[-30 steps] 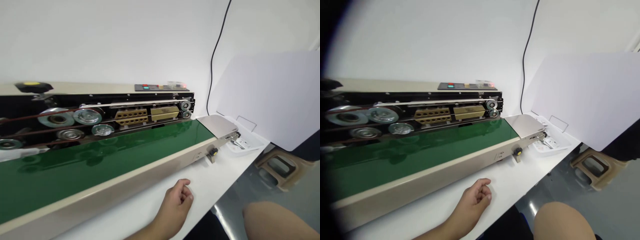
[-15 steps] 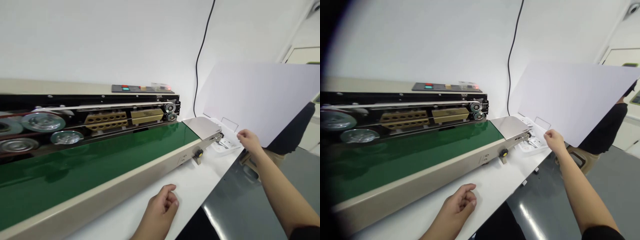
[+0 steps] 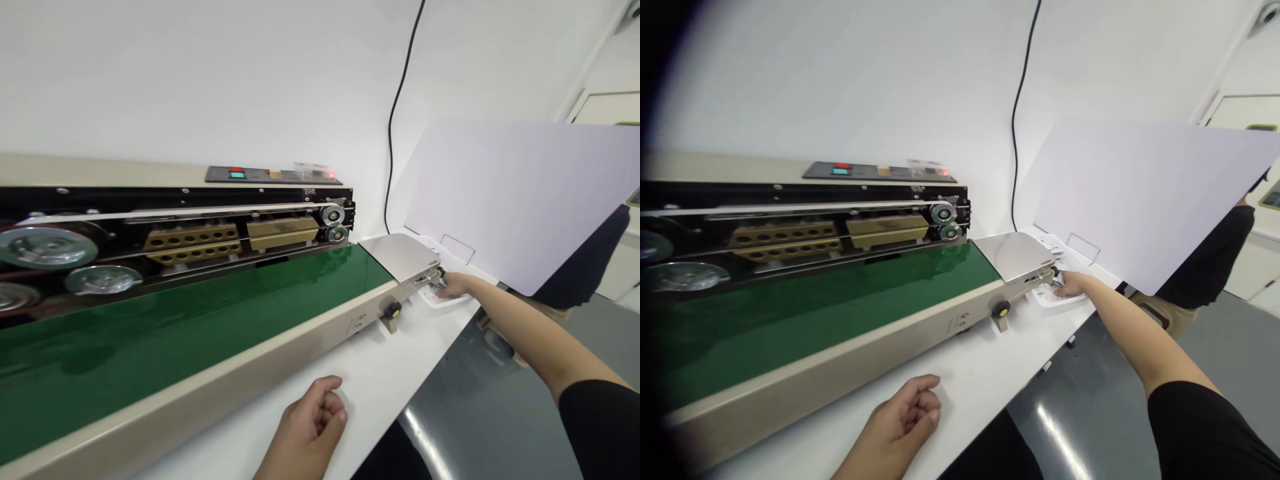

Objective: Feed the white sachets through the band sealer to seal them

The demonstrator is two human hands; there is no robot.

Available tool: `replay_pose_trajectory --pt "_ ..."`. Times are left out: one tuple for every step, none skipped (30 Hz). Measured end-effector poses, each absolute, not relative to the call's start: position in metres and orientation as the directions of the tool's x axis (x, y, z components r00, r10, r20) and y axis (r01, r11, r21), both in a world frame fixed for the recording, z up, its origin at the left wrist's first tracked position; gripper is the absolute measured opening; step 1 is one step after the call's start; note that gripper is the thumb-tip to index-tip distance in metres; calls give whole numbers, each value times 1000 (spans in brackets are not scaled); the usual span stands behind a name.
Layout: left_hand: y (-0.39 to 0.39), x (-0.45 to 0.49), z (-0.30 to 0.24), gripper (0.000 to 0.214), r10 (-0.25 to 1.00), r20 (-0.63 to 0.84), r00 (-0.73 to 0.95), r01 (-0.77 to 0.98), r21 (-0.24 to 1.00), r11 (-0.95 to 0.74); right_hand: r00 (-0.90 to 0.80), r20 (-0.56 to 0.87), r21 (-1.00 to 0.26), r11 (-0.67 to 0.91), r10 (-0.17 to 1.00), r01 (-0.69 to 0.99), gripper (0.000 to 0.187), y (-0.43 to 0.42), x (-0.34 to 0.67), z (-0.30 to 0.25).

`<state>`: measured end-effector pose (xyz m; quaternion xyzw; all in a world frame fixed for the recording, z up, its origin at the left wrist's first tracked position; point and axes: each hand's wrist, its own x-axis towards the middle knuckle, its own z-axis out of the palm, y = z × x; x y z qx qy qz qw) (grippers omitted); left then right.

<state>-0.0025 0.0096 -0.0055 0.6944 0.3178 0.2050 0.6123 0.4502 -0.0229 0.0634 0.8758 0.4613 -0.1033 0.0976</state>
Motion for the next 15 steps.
replay_pose_trajectory --pt "10 -3 -6 34 690 -104 716 191 980 -50 570 -270 105 -565 776 819 59 -22 450 62" --pt "10 -3 -6 34 687 -107 719 192 980 -49 586 -268 136 -572 765 809 56 -21 450 61" --pt "10 -3 -5 34 684 -110 721 193 980 -46 601 -267 164 -579 754 799 54 -21 450 60" --pt "9 -3 -5 34 682 -114 722 194 980 -42 613 -269 189 -583 743 790 51 -20 450 59" --pt "9 -3 -4 34 681 -118 723 195 980 -37 622 -276 210 -585 733 783 48 -19 449 58" --pt "9 -3 -2 34 680 -123 723 197 980 -32 630 -284 230 -587 723 776 43 -17 448 57" --pt "8 -3 -1 34 680 -125 722 199 980 -31 637 -292 249 -586 714 771 39 -16 448 57" --pt "8 -3 1 34 681 -126 721 201 979 -32 640 -299 267 -582 707 768 36 -15 447 56" --pt "8 -3 2 33 682 -125 720 203 979 -35 639 -307 283 -574 705 769 34 -15 446 56" --pt "7 -2 3 32 683 -124 720 204 978 -37 634 -314 297 -562 706 772 32 -14 445 55" --pt "7 -2 4 31 685 -123 718 204 978 -39 628 -321 309 -549 709 777 31 -14 444 56" --pt "7 -2 4 31 687 -121 717 203 978 -39 621 -328 319 -536 712 782 31 -15 442 56" --pt "7 -2 4 31 688 -120 716 201 979 -38 615 -333 326 -524 715 787 31 -16 440 58" --pt "7 -2 3 31 688 -118 716 197 980 -36 609 -335 332 -514 719 791 32 -17 438 59" --pt "7 -2 3 32 687 -115 718 192 981 -35 601 -335 335 -504 726 796 33 -19 436 62"
